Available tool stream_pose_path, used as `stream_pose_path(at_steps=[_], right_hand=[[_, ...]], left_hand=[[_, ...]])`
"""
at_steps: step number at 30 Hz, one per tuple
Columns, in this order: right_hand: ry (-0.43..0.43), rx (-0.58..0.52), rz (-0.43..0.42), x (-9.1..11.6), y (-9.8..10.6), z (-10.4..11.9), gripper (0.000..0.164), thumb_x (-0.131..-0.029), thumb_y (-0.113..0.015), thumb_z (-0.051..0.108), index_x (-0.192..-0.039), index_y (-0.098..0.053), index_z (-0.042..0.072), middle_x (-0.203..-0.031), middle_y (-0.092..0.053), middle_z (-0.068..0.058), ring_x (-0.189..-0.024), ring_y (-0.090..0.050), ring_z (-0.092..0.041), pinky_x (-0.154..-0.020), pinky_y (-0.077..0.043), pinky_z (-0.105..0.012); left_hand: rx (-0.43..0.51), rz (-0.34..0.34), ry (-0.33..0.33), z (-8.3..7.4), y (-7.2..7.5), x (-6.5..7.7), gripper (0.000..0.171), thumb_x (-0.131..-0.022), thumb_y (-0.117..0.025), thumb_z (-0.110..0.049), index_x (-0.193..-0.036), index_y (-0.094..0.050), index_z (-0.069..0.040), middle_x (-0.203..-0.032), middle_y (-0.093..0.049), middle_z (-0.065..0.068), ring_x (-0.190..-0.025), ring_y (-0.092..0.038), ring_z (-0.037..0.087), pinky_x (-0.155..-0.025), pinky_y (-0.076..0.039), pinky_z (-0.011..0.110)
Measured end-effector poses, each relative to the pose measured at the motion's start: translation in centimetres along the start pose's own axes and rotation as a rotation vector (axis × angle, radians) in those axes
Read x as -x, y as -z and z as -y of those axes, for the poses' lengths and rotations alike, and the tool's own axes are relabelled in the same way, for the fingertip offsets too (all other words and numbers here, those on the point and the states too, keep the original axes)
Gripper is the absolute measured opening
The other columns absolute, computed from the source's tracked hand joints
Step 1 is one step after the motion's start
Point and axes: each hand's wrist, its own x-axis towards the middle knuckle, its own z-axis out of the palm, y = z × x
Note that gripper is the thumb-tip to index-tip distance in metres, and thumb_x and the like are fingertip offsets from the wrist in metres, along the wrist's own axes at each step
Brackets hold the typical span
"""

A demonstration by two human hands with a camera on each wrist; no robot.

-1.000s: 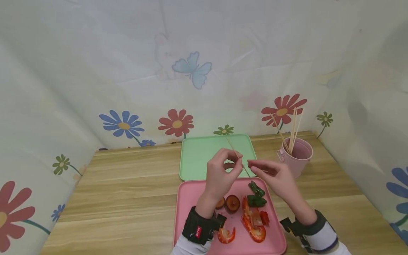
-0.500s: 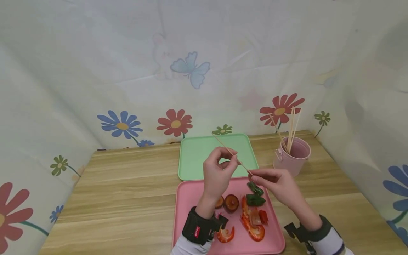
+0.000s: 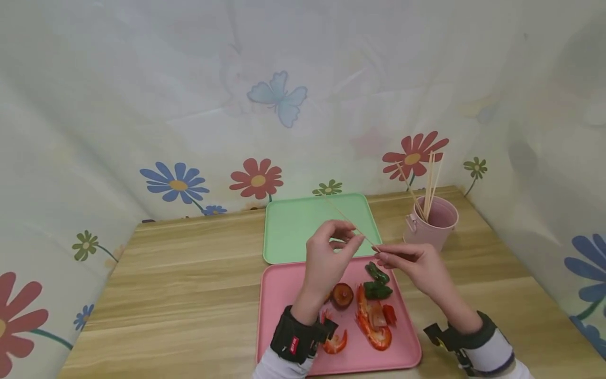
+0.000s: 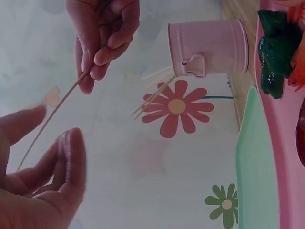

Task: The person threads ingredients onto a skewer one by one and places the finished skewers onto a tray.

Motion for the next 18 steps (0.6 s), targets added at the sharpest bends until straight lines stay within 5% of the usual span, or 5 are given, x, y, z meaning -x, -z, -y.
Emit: stream_pose_path(at_steps=[4, 8, 18], right_hand=[[-0.009, -0.006, -0.042, 0.1, 1.1, -0.1, 0.022, -0.089, -0.062, 0.003, -0.107, -0.067, -0.01, -0.095, -0.073, 0.002, -0.082, -0.07, -0.004, -0.069, -0.057, -0.026], [-0.044, 0.004, -0.067, 0.4, 2.0, 0.0, 0.025, -0.09, -0.062, 0.005, -0.109, -0.066, -0.01, -0.095, -0.072, 0.013, -0.083, -0.069, -0.002, -0.07, -0.056, -0.023], [-0.108, 0.076, -0.118, 1.4, 4.0, -0.5, 0.028, -0.091, -0.062, 0.007, -0.112, -0.064, -0.011, -0.094, -0.07, 0.017, -0.083, -0.069, -0.001, -0.07, -0.056, -0.02]], left_hand=[[-0.271, 0.231, 0.116, -0.1, -0.5, 0.5, 0.026, -0.083, -0.074, -0.026, -0.102, -0.066, -0.011, -0.09, -0.061, 0.002, -0.077, -0.058, 0.005, -0.068, -0.05, 0.016], [-0.479, 0.422, 0.125, -0.4, -1.6, 0.9, 0.025, -0.079, -0.078, -0.024, -0.099, -0.067, -0.012, -0.087, -0.057, -0.003, -0.076, -0.055, 0.005, -0.064, -0.045, 0.012], [-0.828, 0.614, -0.018, 0.3, -3.9, 2.8, 0.014, -0.074, -0.082, -0.025, -0.079, -0.071, -0.018, -0.077, -0.058, -0.008, -0.073, -0.051, 0.004, -0.064, -0.041, 0.013]])
